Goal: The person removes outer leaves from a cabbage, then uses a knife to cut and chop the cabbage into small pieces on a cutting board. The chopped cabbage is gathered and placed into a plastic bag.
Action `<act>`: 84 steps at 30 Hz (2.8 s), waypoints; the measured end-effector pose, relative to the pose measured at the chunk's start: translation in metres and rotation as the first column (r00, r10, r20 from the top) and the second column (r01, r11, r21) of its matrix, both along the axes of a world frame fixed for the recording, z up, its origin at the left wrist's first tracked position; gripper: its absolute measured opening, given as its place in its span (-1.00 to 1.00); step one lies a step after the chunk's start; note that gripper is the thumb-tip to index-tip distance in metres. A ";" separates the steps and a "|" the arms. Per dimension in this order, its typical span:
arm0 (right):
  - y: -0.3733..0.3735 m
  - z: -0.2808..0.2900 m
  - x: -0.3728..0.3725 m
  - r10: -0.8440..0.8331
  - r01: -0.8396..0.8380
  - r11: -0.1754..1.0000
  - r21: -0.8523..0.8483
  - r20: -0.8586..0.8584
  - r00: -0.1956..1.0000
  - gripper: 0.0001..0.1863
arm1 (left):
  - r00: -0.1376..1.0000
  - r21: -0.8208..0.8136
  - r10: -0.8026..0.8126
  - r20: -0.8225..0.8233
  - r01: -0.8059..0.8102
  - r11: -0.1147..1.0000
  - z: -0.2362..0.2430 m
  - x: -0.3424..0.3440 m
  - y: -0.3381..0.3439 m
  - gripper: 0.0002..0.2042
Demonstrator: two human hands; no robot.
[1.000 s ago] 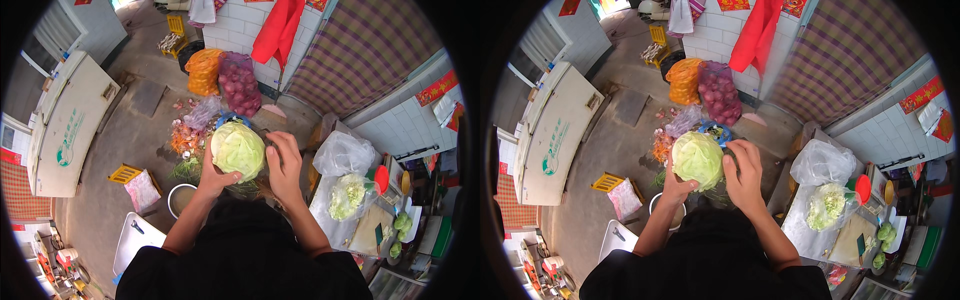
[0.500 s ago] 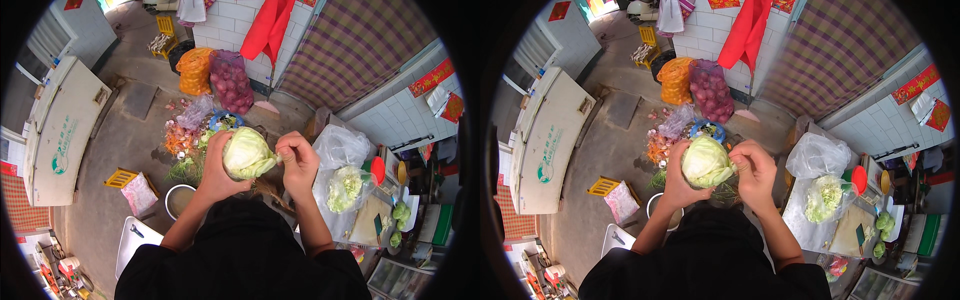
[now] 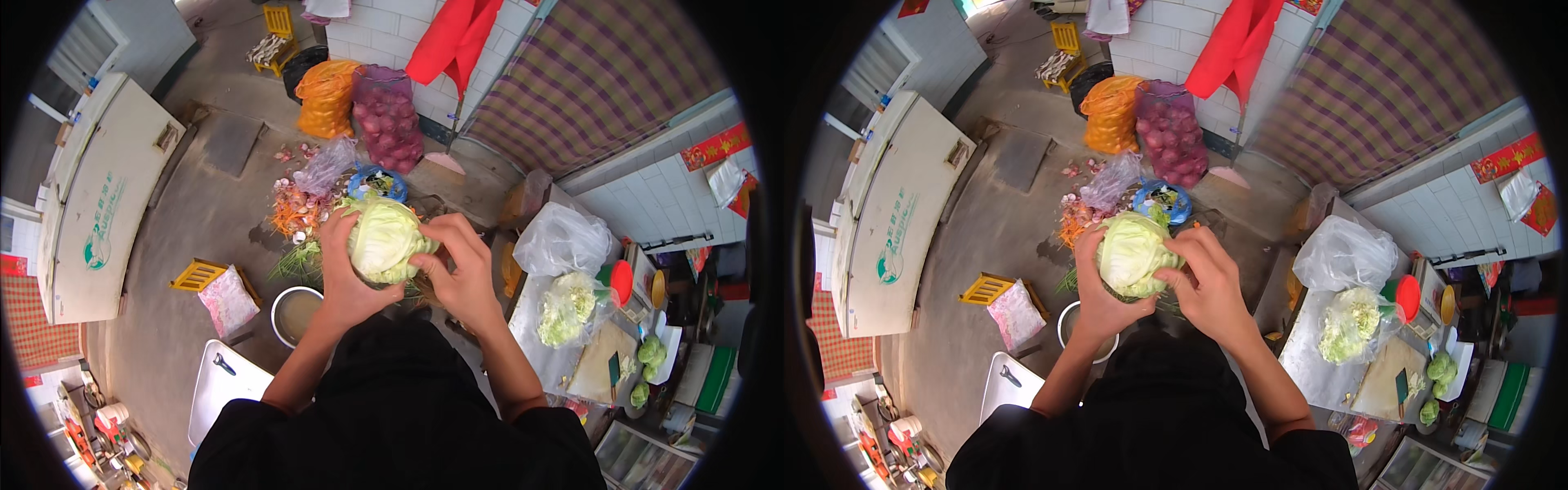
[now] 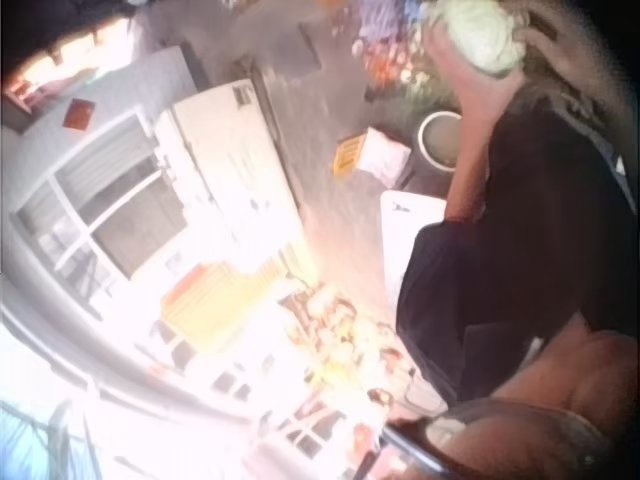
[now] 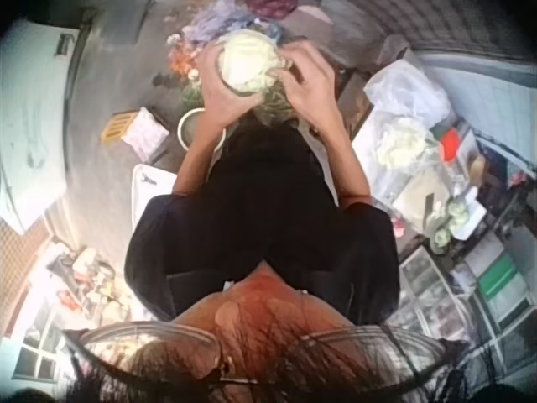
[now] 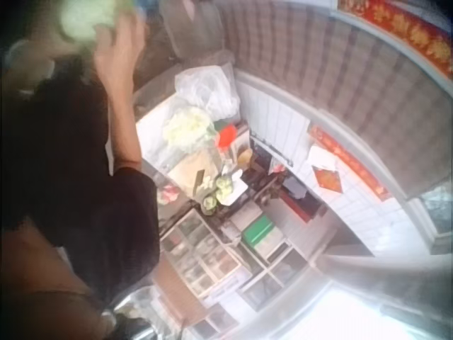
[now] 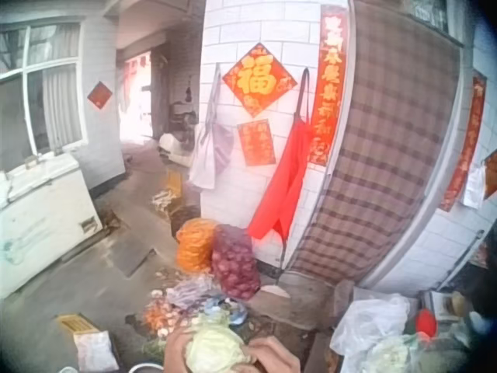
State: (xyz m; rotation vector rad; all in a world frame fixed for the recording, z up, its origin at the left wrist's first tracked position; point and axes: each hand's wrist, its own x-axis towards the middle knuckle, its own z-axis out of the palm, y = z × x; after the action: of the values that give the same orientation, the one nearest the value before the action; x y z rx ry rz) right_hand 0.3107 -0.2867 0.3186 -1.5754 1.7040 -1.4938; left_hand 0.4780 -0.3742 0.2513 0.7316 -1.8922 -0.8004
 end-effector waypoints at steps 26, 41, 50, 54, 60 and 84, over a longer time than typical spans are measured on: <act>-0.072 -0.047 0.074 0.377 -0.377 0.926 -0.031 0.142 0.915 -0.83 | 0.910 -0.171 0.333 0.245 -0.298 0.939 -0.016 0.065 -0.049 -0.16; -0.024 -0.056 0.033 0.302 -0.300 0.951 0.080 -0.008 0.953 0.19 | 0.713 0.636 -0.023 -0.700 0.638 0.433 -0.087 0.052 -0.013 -0.13; -0.001 -0.009 -0.017 0.185 -0.170 0.979 -0.109 0.137 0.973 -0.39 | 0.573 0.562 0.024 -0.819 0.794 0.232 -0.020 -0.006 -0.006 0.07; 0.006 -0.024 -0.026 0.136 -0.121 0.989 -0.081 0.218 0.966 -0.54 | 0.516 0.536 0.147 -0.844 0.821 0.195 -0.007 -0.008 0.014 0.03; 0.005 0.007 -0.017 0.054 -0.107 0.960 -0.258 -0.204 0.978 -0.66 | 0.610 0.618 0.148 -0.779 0.705 0.346 -0.009 -0.014 0.030 -0.06; -0.007 0.003 -0.011 0.234 -0.287 0.945 -0.158 -0.289 0.928 -0.75 | 0.852 0.475 0.156 -0.500 0.120 0.872 0.004 0.005 0.038 0.04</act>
State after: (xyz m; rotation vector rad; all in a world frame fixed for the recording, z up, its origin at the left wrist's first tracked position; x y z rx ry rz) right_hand 0.2997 -0.2936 0.3213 -2.1014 1.4331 -1.3999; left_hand 0.4832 -0.3366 0.2557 0.7334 -1.1833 -1.3477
